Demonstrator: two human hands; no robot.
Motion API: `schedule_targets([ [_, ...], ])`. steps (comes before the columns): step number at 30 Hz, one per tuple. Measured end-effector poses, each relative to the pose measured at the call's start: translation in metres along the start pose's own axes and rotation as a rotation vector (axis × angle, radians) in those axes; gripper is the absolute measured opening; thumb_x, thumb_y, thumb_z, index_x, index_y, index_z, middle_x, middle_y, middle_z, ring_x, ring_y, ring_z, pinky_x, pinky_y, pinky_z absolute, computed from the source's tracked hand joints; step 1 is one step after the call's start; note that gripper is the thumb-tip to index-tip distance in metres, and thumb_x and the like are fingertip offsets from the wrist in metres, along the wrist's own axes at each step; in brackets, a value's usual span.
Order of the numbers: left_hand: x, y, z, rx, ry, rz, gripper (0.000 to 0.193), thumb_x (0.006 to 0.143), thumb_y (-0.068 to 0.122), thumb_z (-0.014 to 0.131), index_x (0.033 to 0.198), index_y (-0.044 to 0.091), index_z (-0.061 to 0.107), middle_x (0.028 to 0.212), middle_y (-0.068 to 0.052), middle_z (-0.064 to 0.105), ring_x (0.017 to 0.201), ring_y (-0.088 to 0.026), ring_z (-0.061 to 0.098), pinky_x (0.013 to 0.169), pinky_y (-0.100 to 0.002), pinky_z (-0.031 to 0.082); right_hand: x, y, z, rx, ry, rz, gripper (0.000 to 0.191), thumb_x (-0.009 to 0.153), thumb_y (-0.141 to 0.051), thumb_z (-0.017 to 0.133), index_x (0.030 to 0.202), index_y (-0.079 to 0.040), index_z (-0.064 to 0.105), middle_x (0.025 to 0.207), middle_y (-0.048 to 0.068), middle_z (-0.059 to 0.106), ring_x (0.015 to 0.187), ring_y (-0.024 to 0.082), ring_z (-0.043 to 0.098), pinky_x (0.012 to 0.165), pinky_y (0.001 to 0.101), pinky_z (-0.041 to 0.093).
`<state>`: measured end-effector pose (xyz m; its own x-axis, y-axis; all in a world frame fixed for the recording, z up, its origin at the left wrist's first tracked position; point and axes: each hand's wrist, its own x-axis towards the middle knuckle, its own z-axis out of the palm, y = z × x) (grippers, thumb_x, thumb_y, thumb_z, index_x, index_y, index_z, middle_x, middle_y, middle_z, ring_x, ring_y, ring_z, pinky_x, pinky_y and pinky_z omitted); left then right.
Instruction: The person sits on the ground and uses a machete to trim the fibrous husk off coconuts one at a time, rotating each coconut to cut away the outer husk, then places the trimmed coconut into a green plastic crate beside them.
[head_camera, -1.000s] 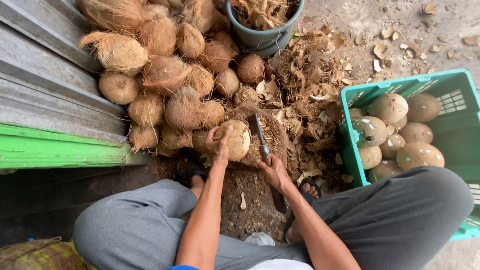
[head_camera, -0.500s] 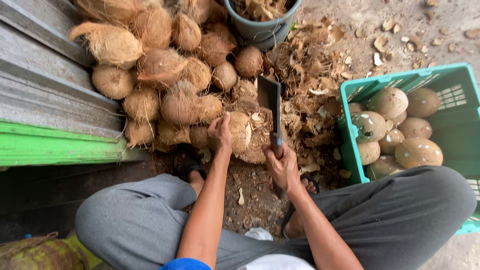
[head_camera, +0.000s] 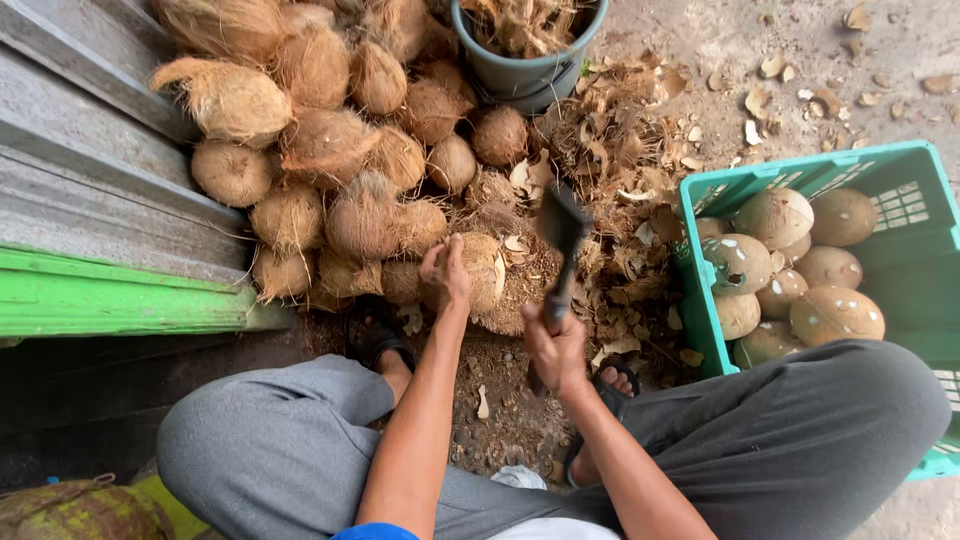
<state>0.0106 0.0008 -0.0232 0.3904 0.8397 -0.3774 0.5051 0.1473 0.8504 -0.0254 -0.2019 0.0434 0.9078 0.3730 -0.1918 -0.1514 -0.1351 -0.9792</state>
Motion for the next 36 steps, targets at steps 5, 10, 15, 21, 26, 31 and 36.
schedule_targets([
  [5, 0.006, -0.007, 0.016, -0.319, -0.013, 0.138, 0.036, 0.087, 0.044, 0.071, 0.111, 0.016, 0.066, 0.121, -0.005, 0.042, 0.099, -0.013, 0.053, 0.075, -0.038, 0.054, -0.002, 0.010, -0.001, -0.334, -0.131, 0.339, 0.041, 0.106, -0.036, 0.064, 0.088, 0.000, 0.056, 0.065, 0.004, 0.054, 0.046, 0.010, 0.046, 0.038, 0.0259, 0.042],
  [10, 0.003, -0.009, 0.021, -0.302, 0.063, -0.010, 0.040, 0.091, 0.045, 0.073, 0.111, 0.011, 0.067, 0.112, -0.012, 0.060, 0.094, -0.015, 0.058, 0.080, -0.037, 0.050, -0.002, 0.020, -0.005, 0.500, -0.141, 0.176, 0.019, 0.101, -0.023, 0.051, 0.095, -0.008, 0.061, 0.072, 0.007, 0.064, 0.046, 0.006, 0.044, 0.034, 0.0234, 0.037],
  [15, -0.012, -0.005, 0.012, -0.343, 0.014, 0.118, 0.042, 0.087, 0.048, 0.076, 0.098, 0.008, 0.071, 0.081, -0.003, 0.064, 0.065, -0.013, 0.056, 0.055, -0.035, 0.049, 0.009, 0.020, -0.004, -0.353, -0.109, 0.431, 0.016, 0.100, -0.027, 0.056, 0.095, -0.014, 0.062, 0.066, 0.003, 0.061, 0.048, 0.009, 0.048, 0.039, 0.0266, 0.039],
  [21, -0.020, 0.000, -0.001, -0.151, -0.068, 0.099, 0.050, 0.088, 0.058, 0.068, 0.103, 0.011, 0.073, 0.082, -0.005, 0.069, 0.066, -0.015, 0.061, 0.058, -0.035, 0.053, 0.013, 0.001, -0.015, -0.170, -0.070, 0.281, 0.025, 0.101, -0.032, 0.058, 0.087, -0.011, 0.061, 0.058, 0.001, 0.053, 0.044, 0.012, 0.048, 0.038, 0.0308, 0.044],
  [26, -0.006, -0.012, -0.007, 0.062, -0.060, 0.072, 0.065, 0.081, 0.070, 0.064, 0.114, 0.015, 0.072, 0.089, -0.002, 0.069, 0.073, -0.014, 0.064, 0.060, -0.035, 0.056, 0.011, -0.004, -0.004, -0.266, -0.159, 0.424, 0.032, 0.099, -0.032, 0.065, 0.079, -0.015, 0.048, 0.059, -0.002, 0.051, 0.044, 0.011, 0.045, 0.039, 0.0320, 0.042],
  [31, 0.001, -0.024, 0.002, 0.001, -0.035, 0.137, 0.061, 0.082, 0.066, 0.067, 0.113, 0.014, 0.072, 0.090, 0.000, 0.072, 0.076, -0.012, 0.065, 0.063, -0.030, 0.055, 0.000, 0.010, -0.010, -0.094, -0.048, 0.108, 0.041, 0.102, -0.033, 0.068, 0.073, -0.010, 0.050, 0.058, 0.000, 0.049, 0.047, 0.010, 0.043, 0.042, 0.0287, 0.035],
  [36, -0.005, -0.024, 0.005, -0.022, -0.006, 0.041, 0.056, 0.082, 0.062, 0.067, 0.107, 0.013, 0.075, 0.090, -0.005, 0.071, 0.074, -0.018, 0.063, 0.064, -0.037, 0.053, 0.011, 0.052, -0.004, -0.158, -0.070, 0.307, 0.028, 0.100, -0.032, 0.063, 0.083, -0.010, 0.060, 0.063, -0.001, 0.059, 0.047, 0.011, 0.045, 0.040, 0.0304, 0.039],
])
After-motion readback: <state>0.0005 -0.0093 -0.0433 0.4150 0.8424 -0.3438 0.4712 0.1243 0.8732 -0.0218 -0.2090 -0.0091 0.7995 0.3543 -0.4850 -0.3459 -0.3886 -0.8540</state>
